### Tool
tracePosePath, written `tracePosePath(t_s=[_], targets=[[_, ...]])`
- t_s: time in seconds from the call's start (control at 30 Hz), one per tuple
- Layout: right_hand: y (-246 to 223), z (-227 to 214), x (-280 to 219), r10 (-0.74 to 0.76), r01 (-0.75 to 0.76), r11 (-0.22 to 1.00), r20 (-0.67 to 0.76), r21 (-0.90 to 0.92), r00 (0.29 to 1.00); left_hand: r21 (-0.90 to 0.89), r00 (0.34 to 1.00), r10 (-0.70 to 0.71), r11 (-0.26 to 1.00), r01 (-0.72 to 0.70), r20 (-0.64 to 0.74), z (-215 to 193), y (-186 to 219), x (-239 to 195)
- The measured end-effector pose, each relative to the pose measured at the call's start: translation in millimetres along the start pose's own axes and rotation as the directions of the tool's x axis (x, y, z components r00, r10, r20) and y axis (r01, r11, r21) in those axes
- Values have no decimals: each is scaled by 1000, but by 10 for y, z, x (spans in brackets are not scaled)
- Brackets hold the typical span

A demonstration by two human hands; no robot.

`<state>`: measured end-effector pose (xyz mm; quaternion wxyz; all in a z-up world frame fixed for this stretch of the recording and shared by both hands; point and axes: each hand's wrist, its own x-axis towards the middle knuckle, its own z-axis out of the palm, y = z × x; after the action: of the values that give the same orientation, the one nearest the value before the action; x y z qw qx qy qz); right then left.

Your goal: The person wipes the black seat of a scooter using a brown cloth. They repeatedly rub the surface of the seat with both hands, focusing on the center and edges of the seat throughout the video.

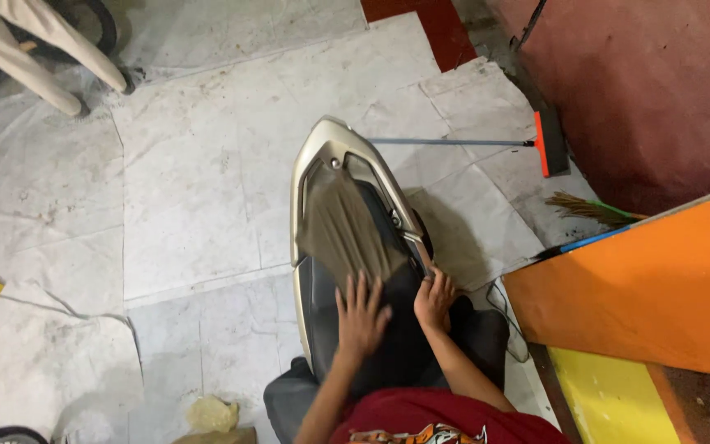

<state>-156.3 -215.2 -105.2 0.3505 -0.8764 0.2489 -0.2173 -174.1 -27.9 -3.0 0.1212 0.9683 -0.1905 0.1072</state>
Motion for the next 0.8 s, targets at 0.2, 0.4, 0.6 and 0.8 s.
tracePosePath(t_s=[0.2,0.4,0.6,0.8], targets=[[116,96,14,62,-61,998,39,-29,997,-116,947,-65,987,107,315,-191,91,63],[-98,-70,40,139,-135,990,104,-49,985,3,994,94,996,-95,61,113,-450,1341],[7,-57,-3,113,-116,993,124,19,986,75,993,-31,996,40,-117,185,-485,1403],[97,112,-3,12,-12,1000,-10,-3,1000,8,998,14,1000,-15,54,329,-9,230]])
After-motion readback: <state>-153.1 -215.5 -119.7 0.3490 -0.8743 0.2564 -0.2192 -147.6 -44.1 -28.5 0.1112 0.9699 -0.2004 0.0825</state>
